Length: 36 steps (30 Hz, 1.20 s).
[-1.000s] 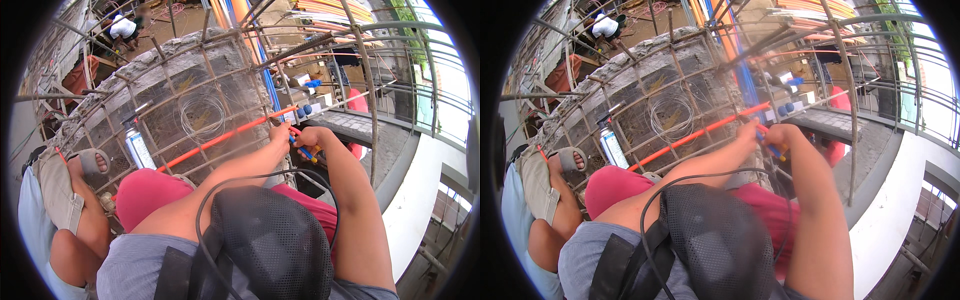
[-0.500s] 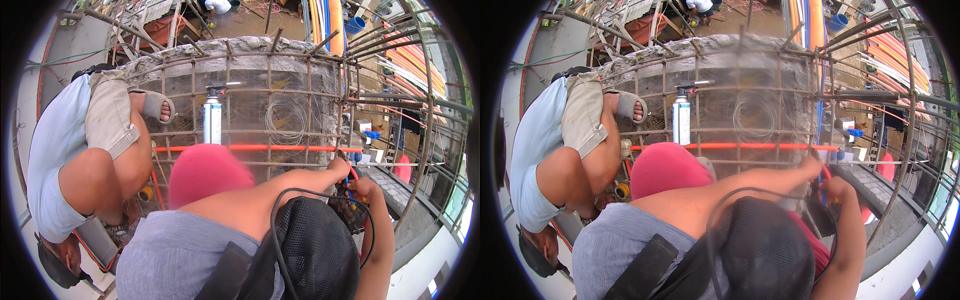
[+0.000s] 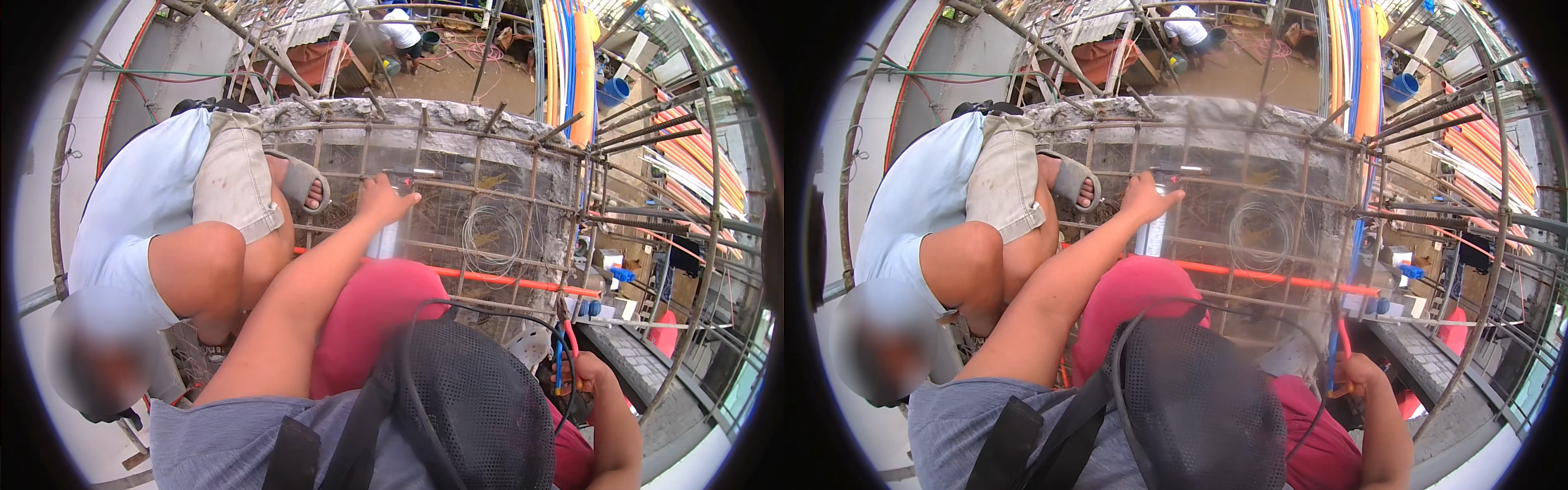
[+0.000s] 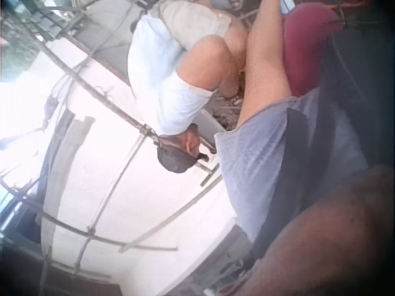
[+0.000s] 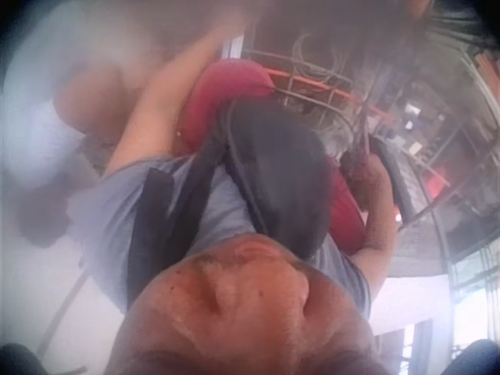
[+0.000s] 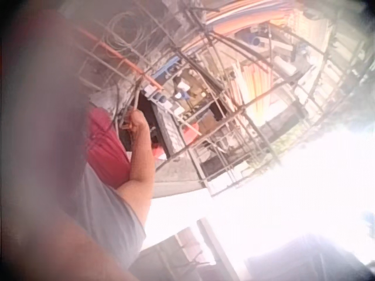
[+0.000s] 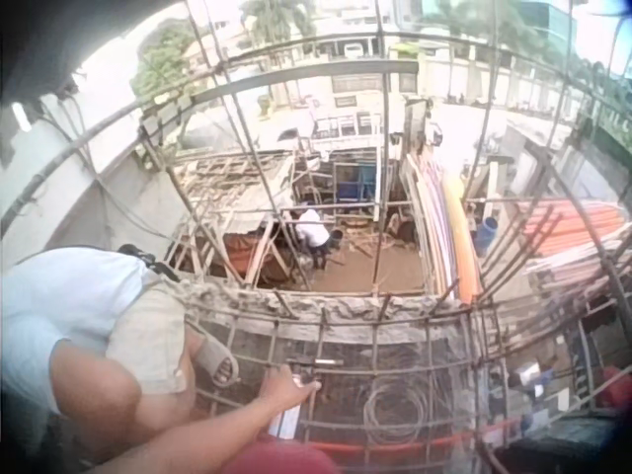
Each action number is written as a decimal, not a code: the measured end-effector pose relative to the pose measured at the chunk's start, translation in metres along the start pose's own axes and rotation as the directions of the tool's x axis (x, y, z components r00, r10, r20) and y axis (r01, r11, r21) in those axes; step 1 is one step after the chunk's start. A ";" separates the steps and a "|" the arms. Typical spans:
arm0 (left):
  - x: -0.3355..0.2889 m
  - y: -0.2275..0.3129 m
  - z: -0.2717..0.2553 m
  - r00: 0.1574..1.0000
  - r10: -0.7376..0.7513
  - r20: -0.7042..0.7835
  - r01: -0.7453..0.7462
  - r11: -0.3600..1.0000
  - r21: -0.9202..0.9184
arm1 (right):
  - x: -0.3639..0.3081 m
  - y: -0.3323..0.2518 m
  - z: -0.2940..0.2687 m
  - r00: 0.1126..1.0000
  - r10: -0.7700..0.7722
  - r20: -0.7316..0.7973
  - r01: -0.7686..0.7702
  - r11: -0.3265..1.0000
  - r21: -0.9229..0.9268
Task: The person uses pliers to cut and position red plastic conduits on a metal grid floor. They also use a spray can to apply adhesive or sealant to the conduits and grid intersections. A coworker assists by handling additional conduits and materials nearby.
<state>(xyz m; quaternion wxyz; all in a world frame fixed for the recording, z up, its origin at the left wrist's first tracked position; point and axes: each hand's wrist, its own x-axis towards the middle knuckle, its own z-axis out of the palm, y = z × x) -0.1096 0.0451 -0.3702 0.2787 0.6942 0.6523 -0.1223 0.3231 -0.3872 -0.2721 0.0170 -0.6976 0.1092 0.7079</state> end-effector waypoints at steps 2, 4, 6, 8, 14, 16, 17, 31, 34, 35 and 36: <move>-0.005 -0.025 0.042 0.987 -0.039 -0.155 0.040 0.999 0.003 | -0.022 -0.004 0.000 1.000 0.021 0.020 -0.018 0.993 -0.115; 0.002 -0.042 0.066 0.981 -0.040 -0.189 0.042 0.999 0.006 | -0.031 -0.007 0.016 0.993 -0.043 0.110 0.078 0.939 -0.334; -0.005 -0.053 0.082 0.986 -0.103 -0.132 0.089 0.990 -0.106 | -0.012 -0.019 0.053 0.996 -0.074 0.055 0.091 0.715 -0.693; -0.006 -0.057 0.080 0.986 -0.159 -0.040 0.139 0.940 -0.310 | 0.017 -0.031 0.094 0.958 -0.252 0.138 0.254 0.515 -0.819; -0.023 -0.049 0.047 0.969 -0.108 -0.220 0.018 0.926 -0.377 | 0.127 -0.047 0.200 0.528 -0.819 0.225 0.238 -0.112 -0.965; -0.026 -0.043 0.034 0.960 -0.070 -0.271 -0.035 0.931 -0.364 | 0.135 -0.053 0.213 0.439 -0.872 0.216 0.132 -0.175 -0.976; -0.028 -0.040 0.029 0.954 -0.042 -0.296 -0.069 0.933 -0.354 | 0.130 -0.058 0.216 0.466 -0.852 0.238 0.121 -0.205 -0.971; -0.042 -0.002 0.024 0.841 0.201 -0.502 -0.311 0.939 -0.144 | 0.003 -0.366 0.365 0.689 -0.693 -0.212 0.721 0.625 0.299; -0.040 -0.003 0.026 0.848 0.222 -0.480 -0.329 0.932 -0.149 | 0.005 -0.373 0.374 0.680 -0.692 -0.243 0.718 0.560 0.414; -0.039 -0.003 0.027 0.868 0.209 -0.449 -0.318 0.931 -0.181 | 0.008 -0.374 0.374 0.663 -0.700 -0.266 0.733 0.535 0.420; -0.038 -0.003 0.027 0.891 0.194 -0.412 -0.303 0.927 -0.219 | 0.011 -0.375 0.374 0.675 -0.692 -0.254 0.716 0.533 0.450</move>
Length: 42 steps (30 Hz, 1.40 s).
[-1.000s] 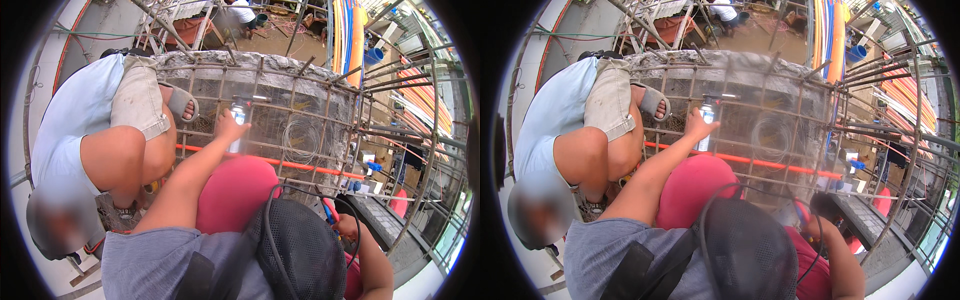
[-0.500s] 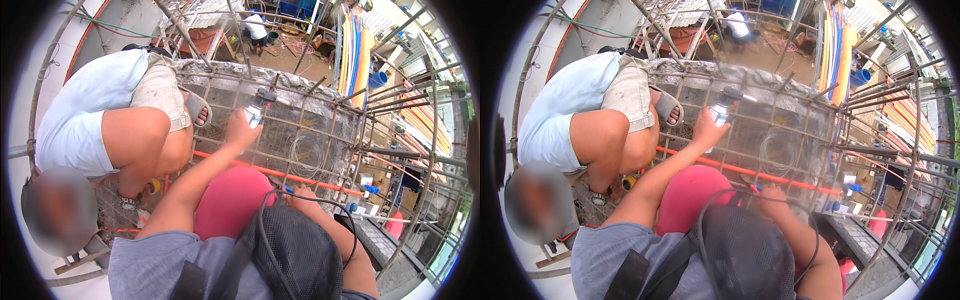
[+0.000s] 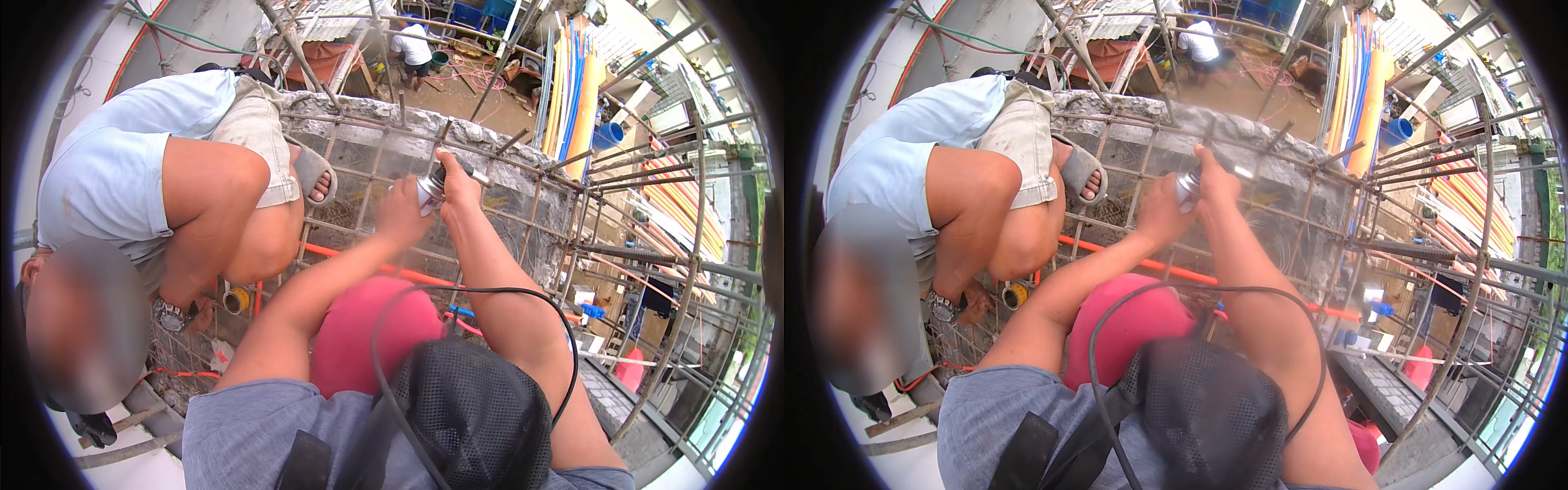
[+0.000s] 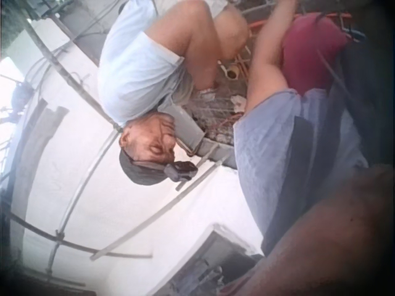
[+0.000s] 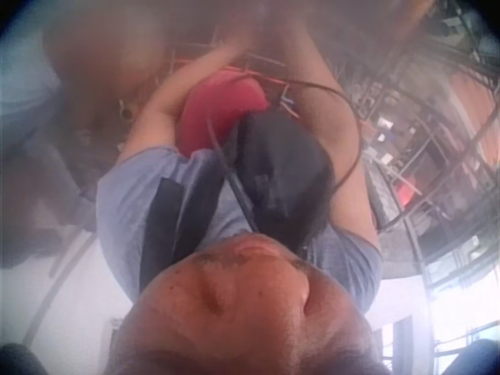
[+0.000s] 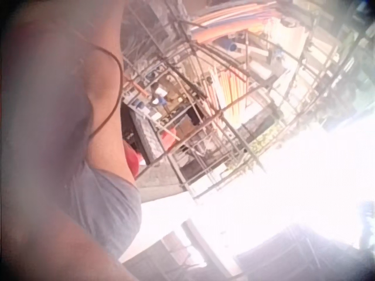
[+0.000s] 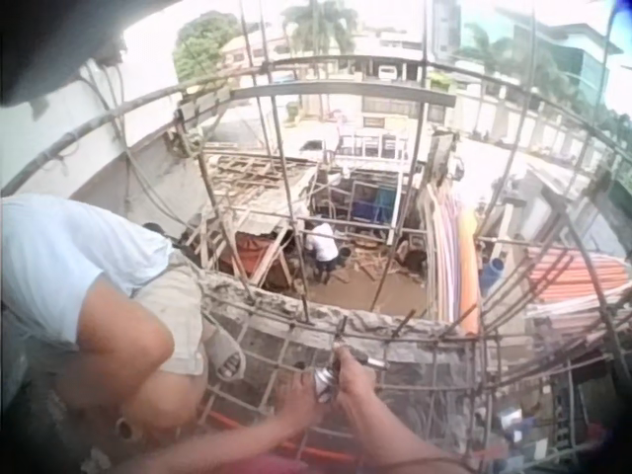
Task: The person uses pliers to cut and position red plastic conduits on a metal grid floor. They also use a spray can to apply adhesive or sealant to the conduits and grid intersections. A coworker assists by handling additional conduits and materials nearby.
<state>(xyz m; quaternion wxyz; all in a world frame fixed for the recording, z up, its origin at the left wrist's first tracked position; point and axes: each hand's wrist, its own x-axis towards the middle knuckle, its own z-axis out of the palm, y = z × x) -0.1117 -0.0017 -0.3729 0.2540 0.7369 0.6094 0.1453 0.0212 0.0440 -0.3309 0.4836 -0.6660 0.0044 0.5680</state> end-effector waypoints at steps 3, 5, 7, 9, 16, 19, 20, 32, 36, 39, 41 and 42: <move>0.003 -0.001 0.000 0.995 -0.025 0.093 0.040 0.986 -0.159 | 0.010 0.005 -0.006 0.999 0.010 0.036 -0.012 0.998 0.064; 0.004 -0.002 -0.001 0.969 -0.076 0.235 0.138 0.956 -0.260 | 0.016 0.007 -0.013 0.995 -0.006 0.098 -0.003 0.996 0.087; 0.005 -0.003 -0.003 0.951 -0.083 0.298 0.185 0.925 -0.331 | 0.019 0.008 -0.024 0.984 -0.007 0.176 0.014 0.999 -0.034; 0.006 -0.004 -0.005 0.958 -0.066 0.280 0.176 0.905 -0.388 | 0.022 0.006 -0.030 0.978 0.016 0.209 0.002 0.997 -0.083; 0.006 0.003 -0.014 0.989 -0.042 0.145 0.083 0.954 -0.289 | 0.033 -0.004 -0.038 0.969 0.093 0.231 -0.093 0.996 -0.008; 0.007 0.010 -0.018 0.975 -0.095 0.203 0.149 0.951 -0.270 | 0.031 -0.006 -0.038 0.972 0.098 0.213 -0.104 0.994 0.020; 0.007 0.012 -0.019 0.970 -0.111 0.215 0.163 0.955 -0.247 | 0.029 -0.005 -0.038 0.973 0.091 0.214 -0.103 0.994 0.044; 0.011 0.013 -0.030 0.975 -0.027 0.219 0.116 0.906 -0.407 | 0.025 -0.007 -0.035 0.961 -0.005 0.275 -0.102 0.922 0.374; 0.013 0.011 -0.032 0.974 -0.046 0.221 0.138 0.896 -0.421 | 0.017 -0.008 -0.033 0.935 -0.119 0.335 0.011 0.951 0.308; 0.014 0.010 -0.034 0.987 0.003 0.158 0.067 0.897 -0.437 | 0.010 -0.009 -0.031 0.942 -0.107 0.318 -0.031 0.917 0.399; 0.014 0.010 -0.035 0.996 0.029 0.085 0.014 0.884 -0.466 | 0.008 -0.010 -0.029 0.939 -0.132 0.316 -0.005 0.917 0.398; 0.014 0.010 -0.036 0.994 0.041 0.103 0.013 0.879 -0.477 | 0.005 -0.008 -0.029 0.931 -0.176 0.320 0.048 0.927 0.372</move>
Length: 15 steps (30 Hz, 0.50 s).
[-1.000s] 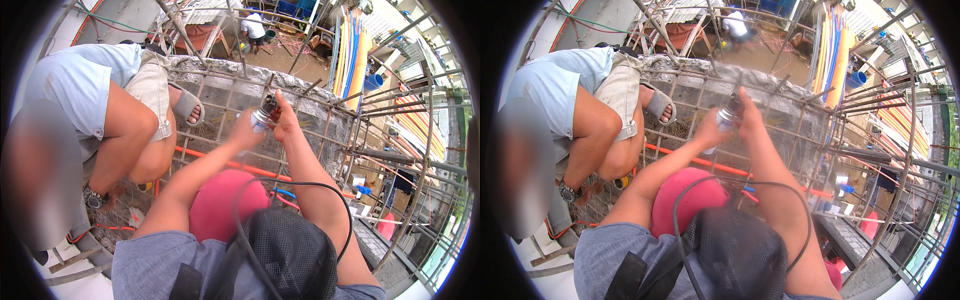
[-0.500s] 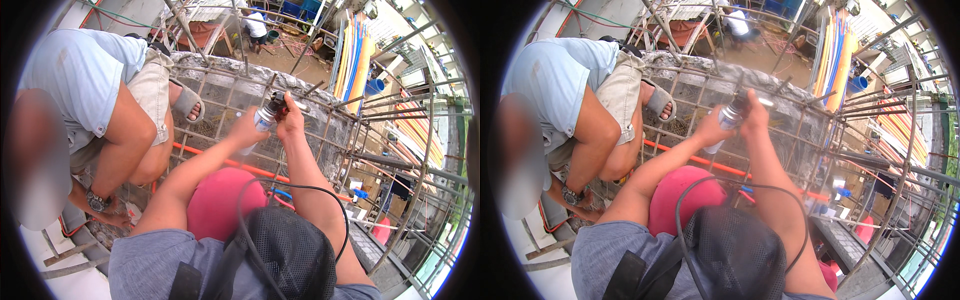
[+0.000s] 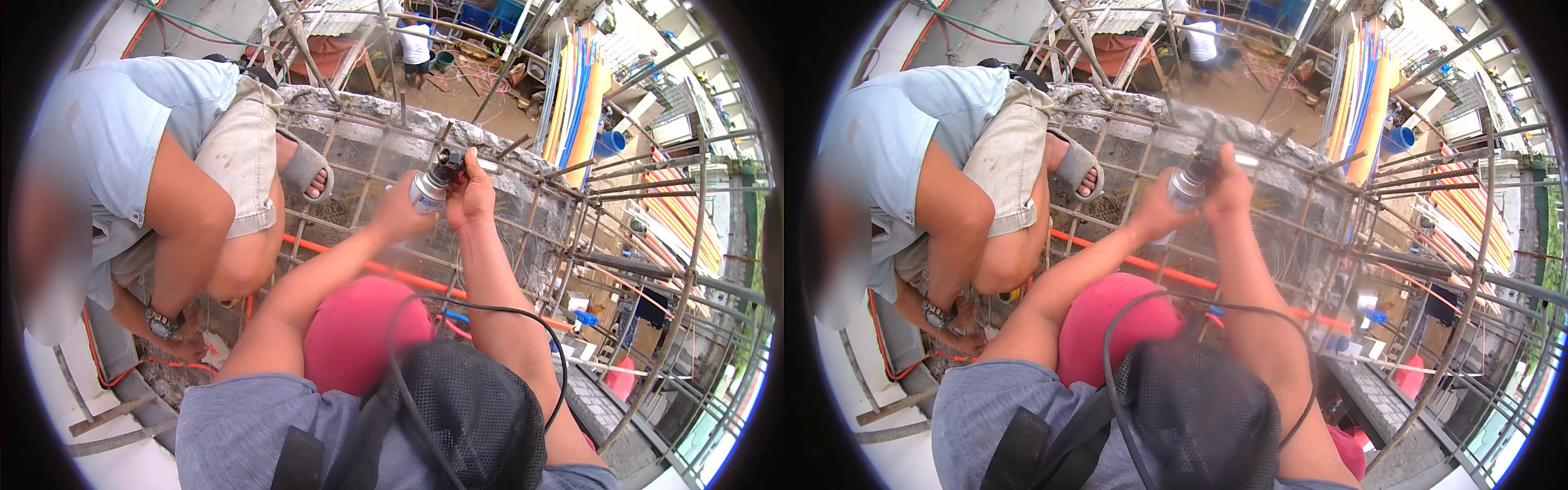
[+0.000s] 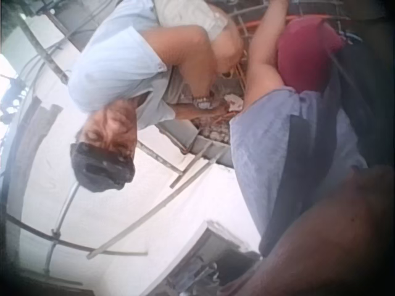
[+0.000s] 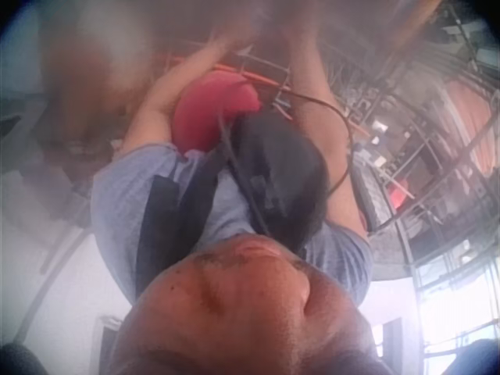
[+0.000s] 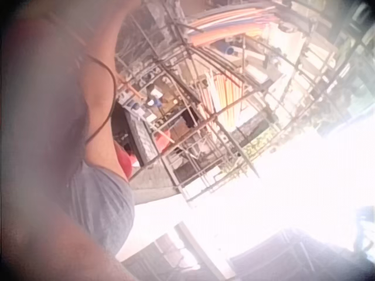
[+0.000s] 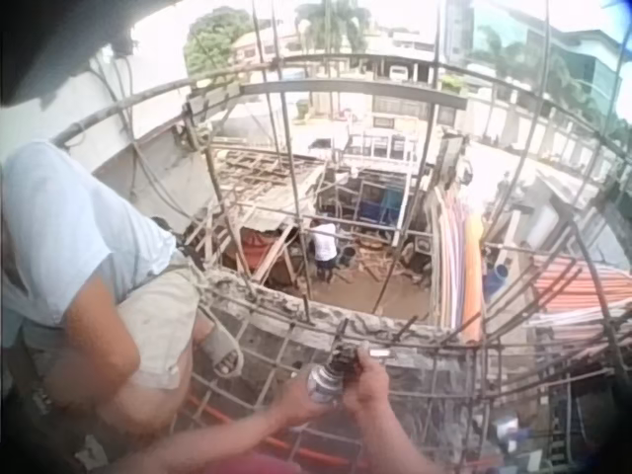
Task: The person uses pliers to cut and position red plastic conduits on a metal grid floor. They also use a spray can to apply adhesive or sealant to the conduits and grid intersections. A coworker assists by handling additional conduits and materials nearby.
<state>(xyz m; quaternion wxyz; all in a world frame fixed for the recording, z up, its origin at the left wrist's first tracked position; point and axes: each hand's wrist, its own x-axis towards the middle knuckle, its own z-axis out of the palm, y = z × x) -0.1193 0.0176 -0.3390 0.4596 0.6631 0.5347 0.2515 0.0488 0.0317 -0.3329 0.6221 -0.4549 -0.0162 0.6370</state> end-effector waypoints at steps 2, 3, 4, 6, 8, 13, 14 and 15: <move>0.000 0.001 -0.003 1.000 0.017 -0.004 -0.017 1.000 -0.010 | -0.003 -0.001 0.000 0.996 -0.056 0.067 0.056 0.998 -0.004; -0.001 0.002 -0.005 1.000 0.018 -0.010 -0.018 1.000 -0.019 | -0.004 -0.002 0.000 0.994 -0.061 0.086 0.057 0.998 0.040; -0.003 0.003 -0.005 1.000 0.008 0.021 -0.009 1.000 0.015 | -0.005 -0.005 -0.001 0.996 -0.028 0.083 0.021 0.997 0.074; -0.002 0.006 -0.005 0.999 0.039 0.008 -0.040 0.997 0.067 | -0.006 -0.011 0.001 0.999 0.031 0.031 -0.035 0.992 0.124; -0.001 0.010 -0.004 0.996 0.084 -0.038 -0.077 0.984 0.163 | -0.010 -0.013 0.005 0.998 0.062 -0.009 -0.060 0.980 0.189; 0.002 0.015 -0.008 0.996 0.083 -0.014 -0.081 0.988 0.128 | -0.029 -0.014 0.014 0.993 -0.111 0.039 0.103 0.981 0.162; 0.000 0.016 -0.008 0.997 0.066 0.034 -0.068 0.995 0.066 | -0.032 -0.017 0.012 0.991 -0.122 0.063 0.109 0.978 0.179; -0.003 0.016 -0.008 0.995 0.063 0.080 -0.063 0.998 -0.003 | -0.033 -0.019 0.011 0.995 -0.100 0.007 0.098 0.981 0.168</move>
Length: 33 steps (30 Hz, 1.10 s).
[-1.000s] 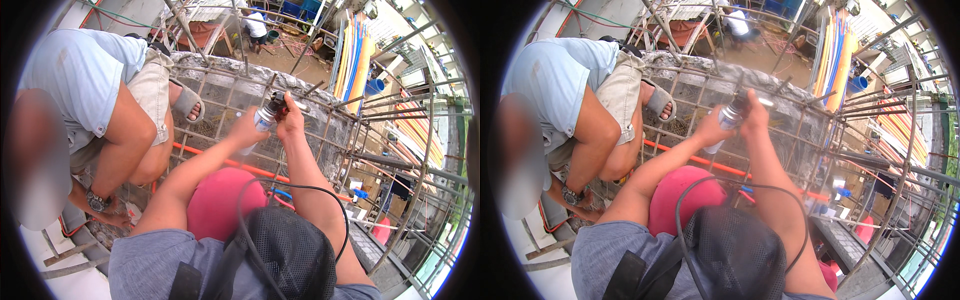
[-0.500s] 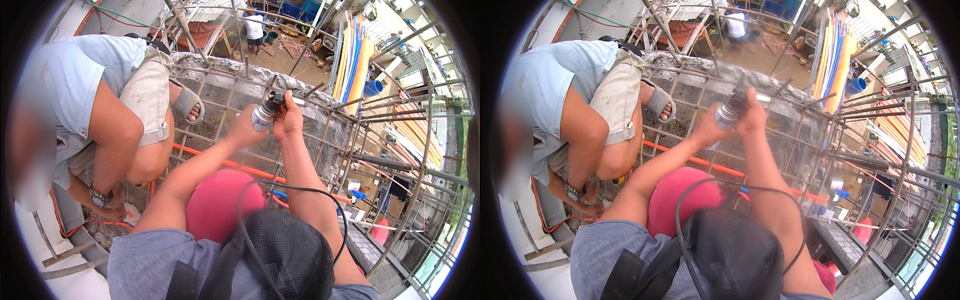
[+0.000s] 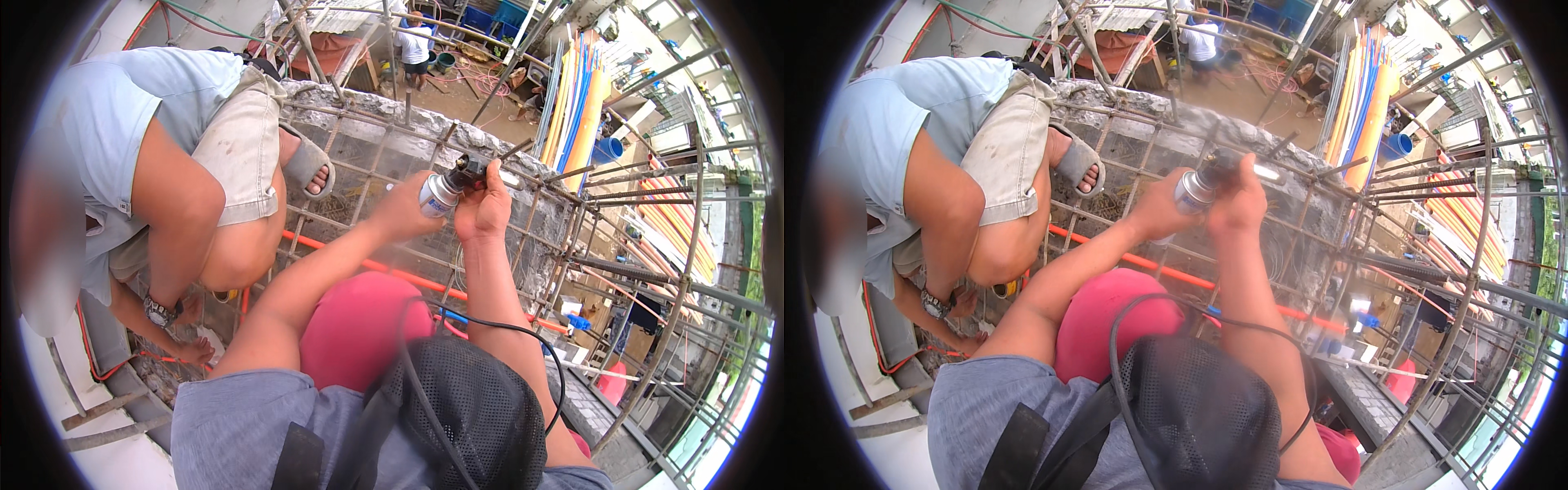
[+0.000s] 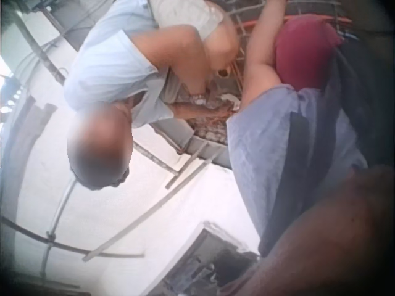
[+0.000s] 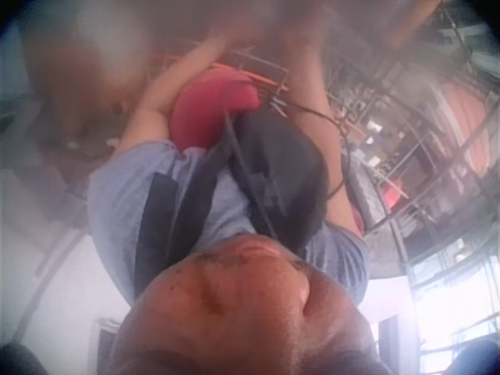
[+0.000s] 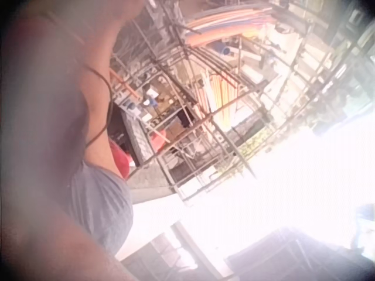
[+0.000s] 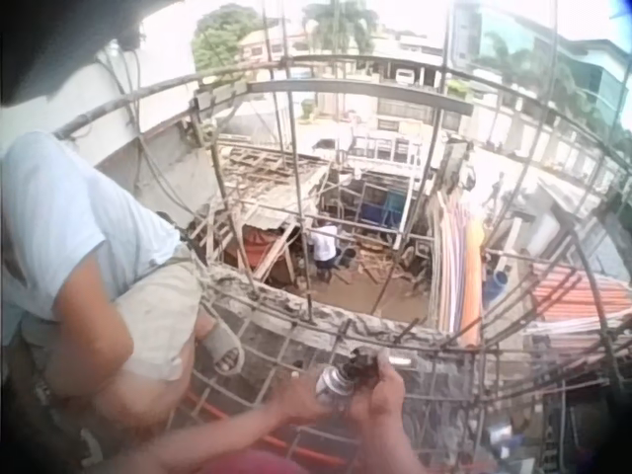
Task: The person uses pliers to cut and position red plastic conduits on a metal grid floor. They also use a spray can to apply adhesive or sealant to the conduits and grid intersections. A coworker assists by handling additional conduits and materials nearby.
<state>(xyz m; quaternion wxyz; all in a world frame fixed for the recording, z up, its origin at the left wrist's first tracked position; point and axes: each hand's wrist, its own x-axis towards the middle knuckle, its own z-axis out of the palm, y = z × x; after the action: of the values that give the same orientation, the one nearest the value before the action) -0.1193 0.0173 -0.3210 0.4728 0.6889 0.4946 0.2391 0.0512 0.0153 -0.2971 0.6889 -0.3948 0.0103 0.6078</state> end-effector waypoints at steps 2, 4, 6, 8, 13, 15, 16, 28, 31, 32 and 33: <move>-0.005 0.000 0.003 1.000 0.008 0.001 -0.008 0.997 0.076 | 0.000 -0.004 -0.004 0.994 0.063 -0.085 -0.063 0.998 -0.003; -0.010 -0.001 0.007 1.000 -0.025 -0.002 0.025 0.995 0.100 | -0.003 0.003 -0.008 0.992 0.048 -0.121 -0.050 0.999 -0.017; -0.013 -0.003 0.009 0.996 -0.094 -0.004 0.094 0.993 0.069 | -0.010 0.017 -0.012 0.989 -0.123 -0.076 0.112 0.984 -0.136; -0.016 -0.005 0.009 0.987 -0.150 0.065 0.146 0.988 0.057 | -0.012 0.019 -0.017 0.990 -0.132 -0.050 0.126 0.986 -0.110; -0.022 -0.012 0.013 1.000 -0.020 0.017 0.018 0.993 0.113 | -0.004 0.001 -0.021 0.953 0.224 -0.202 -0.215 0.974 0.065; -0.022 -0.016 0.017 0.996 -0.077 0.036 0.071 0.987 0.146 | -0.006 0.003 -0.022 0.981 0.099 -0.165 -0.097 0.995 0.024; -0.024 -0.018 0.018 0.993 -0.108 0.042 0.103 0.987 0.121 | -0.010 0.011 -0.023 0.993 0.054 -0.108 -0.051 0.998 0.031; -0.027 -0.036 0.026 0.989 0.125 -0.082 -0.106 0.972 0.210 | 0.026 0.006 -0.050 0.900 0.357 -0.249 -0.331 0.933 0.139; -0.024 -0.033 0.023 0.989 0.145 -0.041 -0.120 0.921 0.370 | 0.026 0.012 -0.052 0.877 0.341 -0.339 -0.338 0.939 0.069; -0.024 -0.033 0.021 0.992 0.127 -0.011 -0.113 0.916 0.385 | 0.025 0.013 -0.052 0.882 0.330 -0.337 -0.337 0.941 0.039; -0.024 -0.032 0.020 0.995 0.094 0.027 -0.097 0.912 0.399 | 0.023 0.013 -0.052 0.888 0.305 -0.344 -0.326 0.945 -0.003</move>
<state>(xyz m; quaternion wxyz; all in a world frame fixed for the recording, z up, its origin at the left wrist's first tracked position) -0.1276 -0.0102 -0.3549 0.3116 0.7950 0.4972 0.1535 0.0707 0.0043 -0.3512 0.5565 -0.5070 0.1742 0.6347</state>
